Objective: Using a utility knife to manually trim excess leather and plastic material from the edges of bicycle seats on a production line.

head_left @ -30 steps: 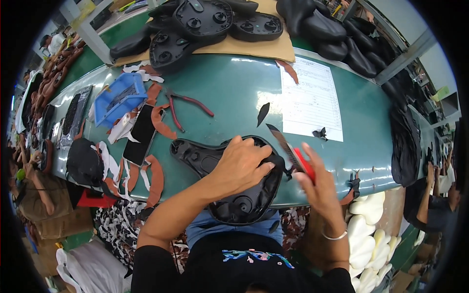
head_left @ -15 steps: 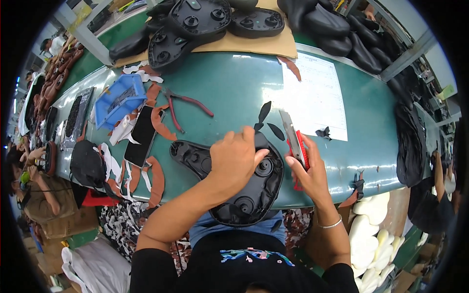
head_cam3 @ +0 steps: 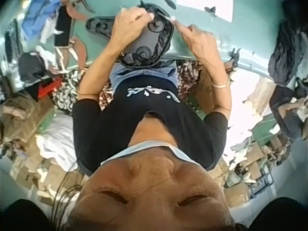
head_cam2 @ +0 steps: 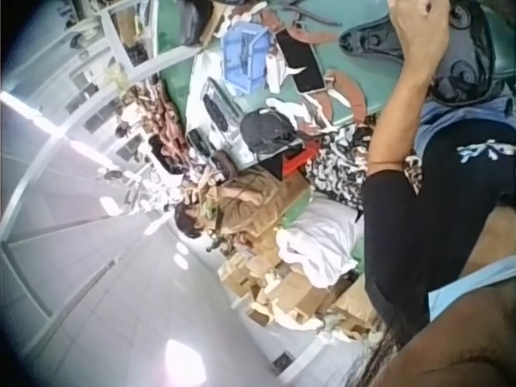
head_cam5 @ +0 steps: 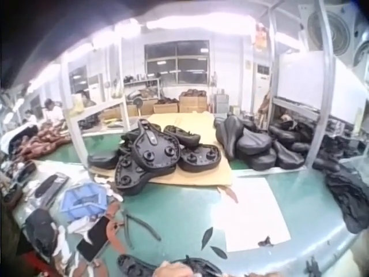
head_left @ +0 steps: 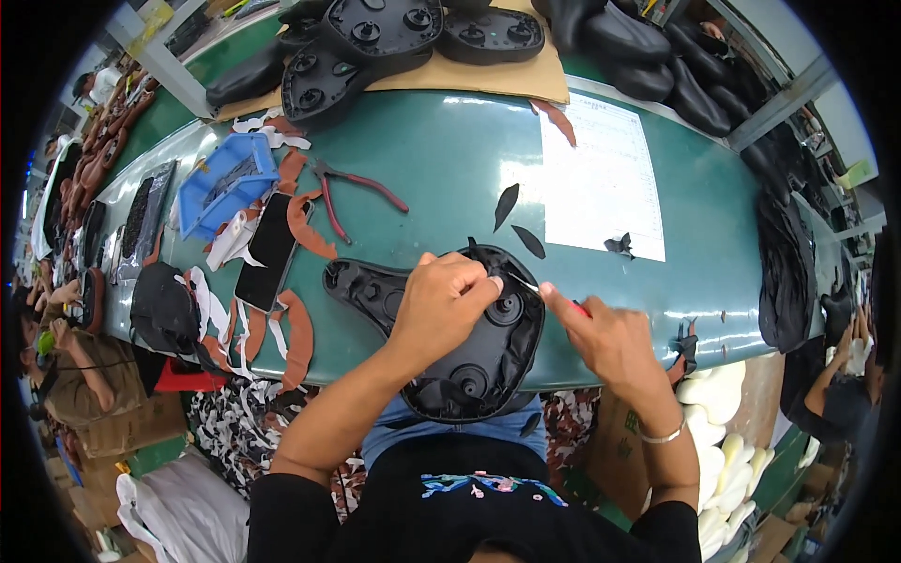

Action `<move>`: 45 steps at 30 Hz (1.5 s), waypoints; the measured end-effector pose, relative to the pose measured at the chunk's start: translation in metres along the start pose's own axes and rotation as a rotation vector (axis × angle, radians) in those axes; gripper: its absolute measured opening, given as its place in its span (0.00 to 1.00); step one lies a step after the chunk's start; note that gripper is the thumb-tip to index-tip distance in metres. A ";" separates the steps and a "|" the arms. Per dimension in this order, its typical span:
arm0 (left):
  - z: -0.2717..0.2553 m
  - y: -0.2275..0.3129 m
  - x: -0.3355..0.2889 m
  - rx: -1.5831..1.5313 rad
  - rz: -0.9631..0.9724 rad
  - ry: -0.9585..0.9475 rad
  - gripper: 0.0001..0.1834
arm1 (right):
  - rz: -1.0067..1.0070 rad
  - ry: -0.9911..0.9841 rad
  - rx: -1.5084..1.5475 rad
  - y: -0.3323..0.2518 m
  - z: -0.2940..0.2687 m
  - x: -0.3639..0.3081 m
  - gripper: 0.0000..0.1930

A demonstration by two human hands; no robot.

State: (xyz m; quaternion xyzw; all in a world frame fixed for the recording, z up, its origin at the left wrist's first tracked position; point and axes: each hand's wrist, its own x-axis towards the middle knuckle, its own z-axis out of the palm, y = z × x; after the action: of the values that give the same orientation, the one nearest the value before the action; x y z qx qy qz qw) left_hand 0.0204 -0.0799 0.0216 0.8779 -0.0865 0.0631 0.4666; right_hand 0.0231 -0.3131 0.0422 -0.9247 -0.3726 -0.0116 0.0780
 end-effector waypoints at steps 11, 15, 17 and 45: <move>-0.009 0.016 0.012 -0.110 0.410 0.090 0.10 | 0.350 -0.088 -0.013 -0.050 -0.006 -0.025 0.32; -0.011 -0.011 0.030 0.355 0.422 0.105 0.12 | 0.269 -0.069 0.035 -0.034 -0.011 -0.016 0.28; -0.004 -0.021 0.032 0.410 0.378 0.060 0.12 | 0.258 -0.060 0.019 -0.032 -0.008 -0.014 0.27; -0.125 -0.017 -0.005 -1.114 0.266 0.000 0.24 | 0.202 -0.330 -0.025 -0.026 -0.050 -0.056 0.36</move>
State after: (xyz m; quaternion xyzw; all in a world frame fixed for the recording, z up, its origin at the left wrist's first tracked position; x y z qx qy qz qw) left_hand 0.0154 0.0338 0.0767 0.4808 -0.2166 0.0663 0.8471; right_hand -0.0339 -0.3411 0.0907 -0.9476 -0.2854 0.1433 0.0049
